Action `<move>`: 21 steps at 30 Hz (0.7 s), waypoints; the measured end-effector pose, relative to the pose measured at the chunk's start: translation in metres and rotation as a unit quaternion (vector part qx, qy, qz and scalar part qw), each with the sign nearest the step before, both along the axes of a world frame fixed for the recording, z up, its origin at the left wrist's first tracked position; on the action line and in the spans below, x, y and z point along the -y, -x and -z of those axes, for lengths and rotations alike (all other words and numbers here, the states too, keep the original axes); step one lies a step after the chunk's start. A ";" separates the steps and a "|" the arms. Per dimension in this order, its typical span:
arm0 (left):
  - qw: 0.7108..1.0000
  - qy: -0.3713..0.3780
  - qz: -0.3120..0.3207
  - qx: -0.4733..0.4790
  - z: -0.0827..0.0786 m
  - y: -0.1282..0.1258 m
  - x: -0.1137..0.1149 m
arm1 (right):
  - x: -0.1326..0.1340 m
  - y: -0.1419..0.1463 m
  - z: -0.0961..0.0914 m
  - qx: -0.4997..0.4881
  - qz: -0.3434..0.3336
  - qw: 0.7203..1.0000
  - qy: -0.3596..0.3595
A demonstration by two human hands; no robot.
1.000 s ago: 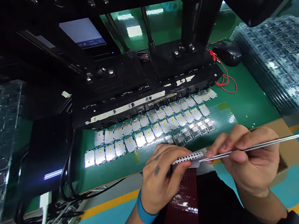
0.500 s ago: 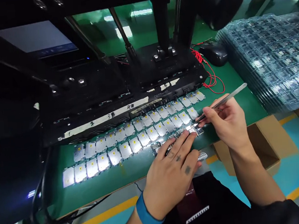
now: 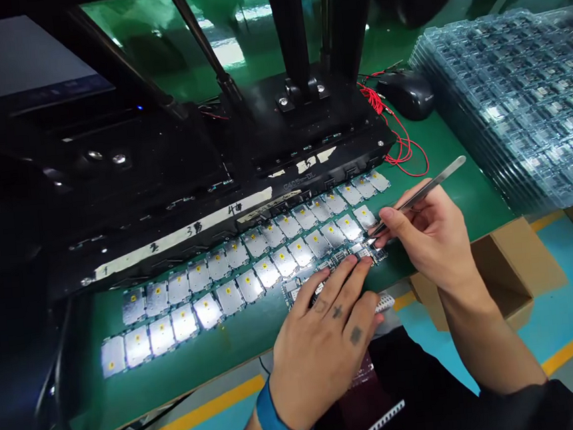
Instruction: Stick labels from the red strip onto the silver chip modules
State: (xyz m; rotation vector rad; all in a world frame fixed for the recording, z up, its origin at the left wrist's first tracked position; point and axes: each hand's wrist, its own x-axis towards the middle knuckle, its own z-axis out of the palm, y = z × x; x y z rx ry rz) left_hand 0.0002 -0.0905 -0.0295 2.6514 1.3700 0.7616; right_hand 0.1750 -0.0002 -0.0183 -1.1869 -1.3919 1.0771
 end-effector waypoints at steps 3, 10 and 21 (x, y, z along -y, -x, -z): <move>1.000 0.009 -0.003 0.004 0.000 0.000 0.001 | 0.001 0.000 -0.001 0.014 0.006 1.000 0.011; 1.000 0.004 0.000 0.007 0.000 -0.001 0.000 | 0.000 -0.001 0.003 0.016 0.001 1.000 -0.007; 1.000 0.008 0.005 0.005 -0.002 0.001 -0.001 | 0.003 -0.001 0.005 0.021 0.000 0.999 -0.033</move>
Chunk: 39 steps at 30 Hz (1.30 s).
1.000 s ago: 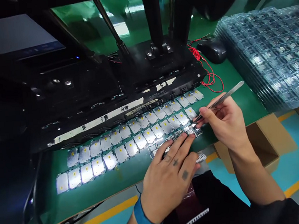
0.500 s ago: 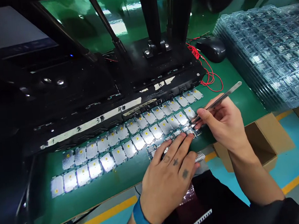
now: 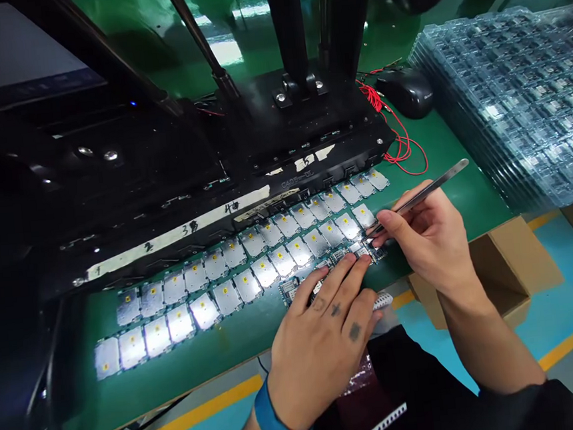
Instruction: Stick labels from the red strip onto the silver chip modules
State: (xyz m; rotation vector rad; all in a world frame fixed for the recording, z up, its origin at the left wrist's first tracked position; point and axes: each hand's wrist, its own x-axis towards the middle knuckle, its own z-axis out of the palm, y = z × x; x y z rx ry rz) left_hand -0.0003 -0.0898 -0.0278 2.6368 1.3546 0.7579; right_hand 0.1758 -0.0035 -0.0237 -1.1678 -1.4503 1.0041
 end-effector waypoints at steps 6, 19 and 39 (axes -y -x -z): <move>1.000 -0.001 -0.002 0.000 0.001 -0.001 -0.001 | 0.003 -0.001 0.000 0.010 -0.009 1.000 -0.012; 1.000 -0.004 -0.008 0.005 0.003 -0.001 0.001 | 0.012 -0.008 0.008 0.002 -0.081 0.988 -0.130; 0.950 0.076 -0.001 0.304 -0.013 0.013 0.002 | 0.053 0.007 -0.028 -0.196 0.037 0.976 -0.090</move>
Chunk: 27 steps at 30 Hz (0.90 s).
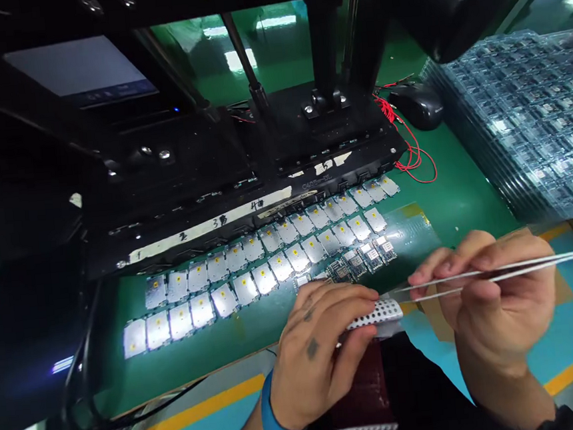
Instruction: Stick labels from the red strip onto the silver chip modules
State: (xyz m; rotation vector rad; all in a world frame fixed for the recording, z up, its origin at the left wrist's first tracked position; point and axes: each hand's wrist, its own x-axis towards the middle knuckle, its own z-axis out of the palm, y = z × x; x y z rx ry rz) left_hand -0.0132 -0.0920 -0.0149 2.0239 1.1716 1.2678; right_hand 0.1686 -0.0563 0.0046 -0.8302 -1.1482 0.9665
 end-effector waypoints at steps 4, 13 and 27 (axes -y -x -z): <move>0.997 0.022 -0.014 0.068 0.006 0.002 0.004 | 0.006 0.009 -0.001 -0.026 -0.030 0.999 -0.025; 0.994 0.030 -0.023 0.104 0.008 0.005 0.006 | 0.009 0.016 0.001 -0.044 -0.053 0.997 -0.018; 0.993 0.025 -0.026 0.111 0.010 0.006 0.006 | 0.012 0.019 -0.001 -0.024 -0.053 0.998 -0.029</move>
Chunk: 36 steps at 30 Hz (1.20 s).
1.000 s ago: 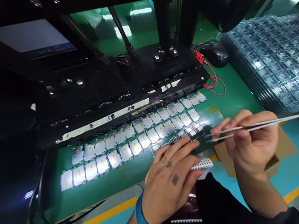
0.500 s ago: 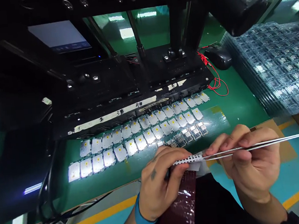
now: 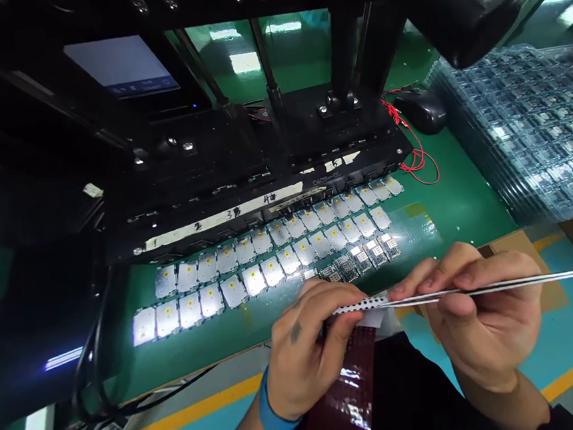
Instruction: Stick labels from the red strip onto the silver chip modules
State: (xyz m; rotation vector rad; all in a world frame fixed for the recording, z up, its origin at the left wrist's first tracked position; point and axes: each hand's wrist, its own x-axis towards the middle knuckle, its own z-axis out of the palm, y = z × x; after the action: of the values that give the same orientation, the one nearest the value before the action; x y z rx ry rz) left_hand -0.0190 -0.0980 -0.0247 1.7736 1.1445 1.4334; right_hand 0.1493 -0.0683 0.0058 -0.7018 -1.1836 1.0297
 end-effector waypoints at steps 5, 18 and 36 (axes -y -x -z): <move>1.000 0.004 -0.010 -0.016 -0.003 -0.001 0.000 | -0.001 -0.001 0.000 -0.005 -0.001 1.000 -0.009; 0.999 -0.021 -0.009 -0.046 -0.003 0.001 -0.001 | -0.010 -0.012 0.005 0.015 0.041 0.999 -0.012; 0.889 -0.114 0.047 -0.441 0.008 -0.038 -0.013 | -0.064 -0.036 0.027 0.172 0.081 0.971 0.148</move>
State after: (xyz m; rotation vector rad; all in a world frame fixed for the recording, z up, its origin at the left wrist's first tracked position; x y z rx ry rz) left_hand 0.0190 -0.0851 -0.0328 2.7365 1.2969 0.6815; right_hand 0.1852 -0.0040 -0.0209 -1.2315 -1.2541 0.9807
